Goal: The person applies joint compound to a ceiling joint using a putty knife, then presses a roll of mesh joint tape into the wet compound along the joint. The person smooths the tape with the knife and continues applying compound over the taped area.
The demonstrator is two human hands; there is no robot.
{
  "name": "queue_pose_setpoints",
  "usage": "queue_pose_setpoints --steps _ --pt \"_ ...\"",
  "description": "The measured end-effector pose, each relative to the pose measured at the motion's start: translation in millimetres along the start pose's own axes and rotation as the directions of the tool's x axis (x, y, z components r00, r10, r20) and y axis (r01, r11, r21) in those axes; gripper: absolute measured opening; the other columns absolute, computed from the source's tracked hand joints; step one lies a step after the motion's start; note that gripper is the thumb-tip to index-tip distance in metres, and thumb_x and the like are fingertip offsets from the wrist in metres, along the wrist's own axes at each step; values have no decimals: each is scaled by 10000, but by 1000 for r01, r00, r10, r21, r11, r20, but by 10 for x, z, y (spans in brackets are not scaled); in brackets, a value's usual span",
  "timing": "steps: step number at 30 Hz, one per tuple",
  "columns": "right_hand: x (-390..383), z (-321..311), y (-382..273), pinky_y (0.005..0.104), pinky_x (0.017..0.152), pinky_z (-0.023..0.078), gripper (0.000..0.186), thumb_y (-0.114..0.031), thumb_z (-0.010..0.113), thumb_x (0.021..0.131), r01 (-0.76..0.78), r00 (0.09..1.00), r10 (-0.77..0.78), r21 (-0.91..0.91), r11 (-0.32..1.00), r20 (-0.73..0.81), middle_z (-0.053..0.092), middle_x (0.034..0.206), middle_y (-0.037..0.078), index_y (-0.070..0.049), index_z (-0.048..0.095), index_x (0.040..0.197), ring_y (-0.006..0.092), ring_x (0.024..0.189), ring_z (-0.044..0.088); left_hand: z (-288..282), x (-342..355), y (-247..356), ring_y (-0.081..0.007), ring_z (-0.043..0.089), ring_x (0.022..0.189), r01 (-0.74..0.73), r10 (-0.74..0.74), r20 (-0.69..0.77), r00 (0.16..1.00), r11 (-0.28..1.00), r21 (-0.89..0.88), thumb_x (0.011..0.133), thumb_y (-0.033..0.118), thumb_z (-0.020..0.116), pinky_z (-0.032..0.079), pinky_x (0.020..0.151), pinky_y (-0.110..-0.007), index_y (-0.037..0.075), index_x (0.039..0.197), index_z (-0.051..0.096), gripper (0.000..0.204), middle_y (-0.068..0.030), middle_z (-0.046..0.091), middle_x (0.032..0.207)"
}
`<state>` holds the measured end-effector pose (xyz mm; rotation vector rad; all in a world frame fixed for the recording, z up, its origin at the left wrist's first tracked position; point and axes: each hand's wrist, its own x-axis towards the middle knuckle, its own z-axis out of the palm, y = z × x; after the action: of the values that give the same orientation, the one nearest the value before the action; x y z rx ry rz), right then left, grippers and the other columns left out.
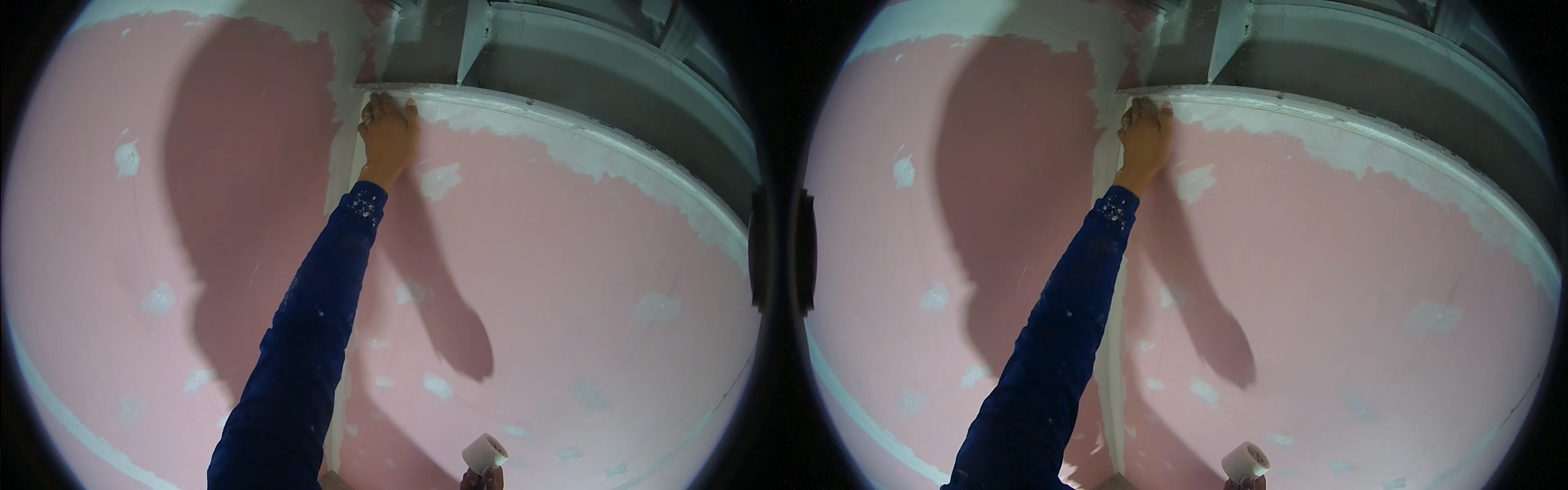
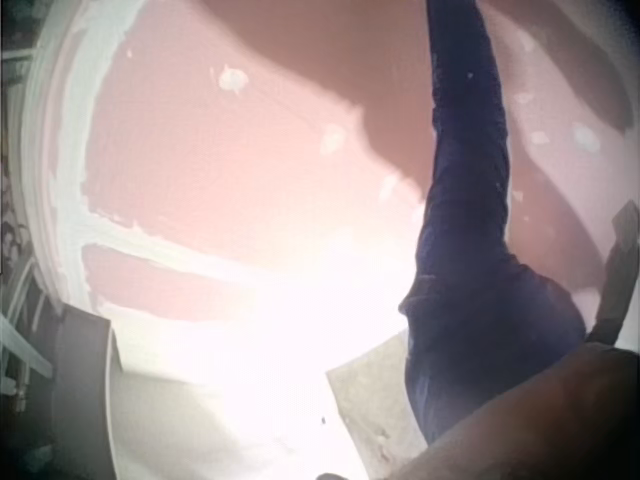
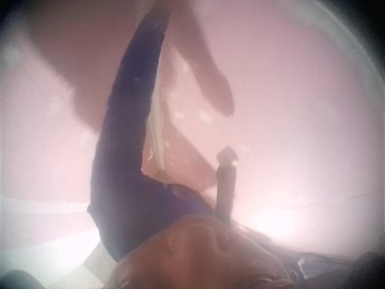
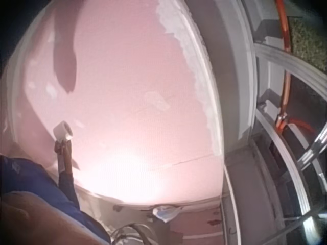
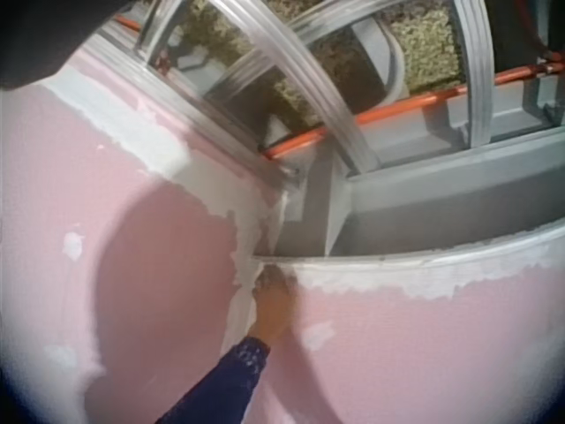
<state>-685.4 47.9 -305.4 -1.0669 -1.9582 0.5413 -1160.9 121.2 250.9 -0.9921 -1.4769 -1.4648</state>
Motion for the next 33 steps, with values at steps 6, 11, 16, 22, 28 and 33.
queue_pose_setpoints --steps 6,11,16,22,28,33 --pt "9 -18 29 401 929 539 437 -8 513 919 -1 1000 1 -5 1000 3 687 1249 142 -49 639 1336 277 1119 655 124 106 124 -484 290 1507 148 -149 29 988 989 17 1046 492 400 284 1173 -634 -162 1533 313 820 -356 294 1622" --pt "-9 -21 52 403 936 537 442 -2 513 916 -2 1000 2 -8 1000 7 685 1254 143 -49 639 1336 282 1125 654 197 131 349 -483 216 1548 297 -299 -5 954 950 -94 1039 513 396 232 1211 -636 -147 1565 251 856 -346 250 1648" --pt "-32 -18 72 405 944 535 446 4 513 913 10 1000 -10 -8 1000 4 684 1260 145 -50 640 1337 287 1131 653 218 -96 891 -481 214 1555 271 -272 -8 962 960 -73 1050 507 395 228 1220 -642 -148 1569 235 851 -348 230 1656" --pt "-97 9 234 407 953 532 451 11 514 909 34 999 -34 -21 999 -10 682 1266 147 -50 640 1338 293 1138 651 156 -321 1118 -492 228 1546 139 -140 -22 990 989 -57 1061 453 419 245 1215 -646 -165 1551 256 805 -363 267 1631" --pt "-128 6 289 409 963 529 457 18 514 906 509 818 -571 -555 658 72 681 1272 148 -50 641 1339 299 1145 649 149 -412 1374 -528 220 1534 98 -99 -1 995 989 -108 1057 436 445 249 1209 -652 -218 1513 263 817 -425 265 1592" --pt "-179 31 82 332 862 570 543 3 530 944 -323 945 265 445 835 189 674 1289 104 -36 499 1484 221 1154 657 216 -787 2071 -568 175 1532 -23 20 -16 1000 977 -210 1054 438 451 194 1219 -668 -255 1499 229 853 -474 222 1577"
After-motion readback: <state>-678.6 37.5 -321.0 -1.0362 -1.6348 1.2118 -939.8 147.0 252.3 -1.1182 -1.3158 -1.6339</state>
